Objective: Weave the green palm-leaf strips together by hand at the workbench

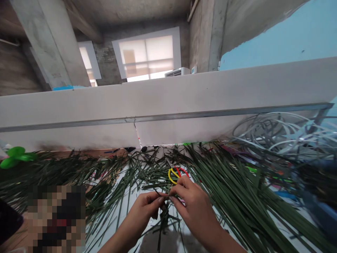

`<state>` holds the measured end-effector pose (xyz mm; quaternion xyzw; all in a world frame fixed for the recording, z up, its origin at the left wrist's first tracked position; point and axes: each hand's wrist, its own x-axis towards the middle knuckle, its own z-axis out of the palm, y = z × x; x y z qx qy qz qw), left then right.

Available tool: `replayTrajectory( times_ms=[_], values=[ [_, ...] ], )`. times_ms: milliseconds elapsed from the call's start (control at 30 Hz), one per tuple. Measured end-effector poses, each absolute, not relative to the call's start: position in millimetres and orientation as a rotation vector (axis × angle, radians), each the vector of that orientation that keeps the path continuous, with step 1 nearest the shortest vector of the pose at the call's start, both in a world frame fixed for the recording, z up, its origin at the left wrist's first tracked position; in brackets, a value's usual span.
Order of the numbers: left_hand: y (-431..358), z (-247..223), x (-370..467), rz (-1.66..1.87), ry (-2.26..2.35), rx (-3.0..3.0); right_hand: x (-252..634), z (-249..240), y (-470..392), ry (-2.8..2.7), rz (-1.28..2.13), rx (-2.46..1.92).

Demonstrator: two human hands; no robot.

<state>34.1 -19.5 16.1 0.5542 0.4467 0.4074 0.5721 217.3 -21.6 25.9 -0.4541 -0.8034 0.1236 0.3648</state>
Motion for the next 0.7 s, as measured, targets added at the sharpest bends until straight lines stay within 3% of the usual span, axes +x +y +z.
replayTrajectory(
  times_ms=[167,433,700],
  values=[
    [-19.5,18.0,33.7,0.962,1.046,1.251,212.7,34.1,-25.3,-2.036,0.539,-1.088],
    [-19.6,15.3,31.9,0.988,1.003,1.190,208.2,34.2,-27.2,-2.074,0.595,-1.120],
    [-19.9,20.5,31.2,1.025,1.051,1.197,212.2,30.0,-16.3,-1.827,1.038,-1.130]
  ],
)
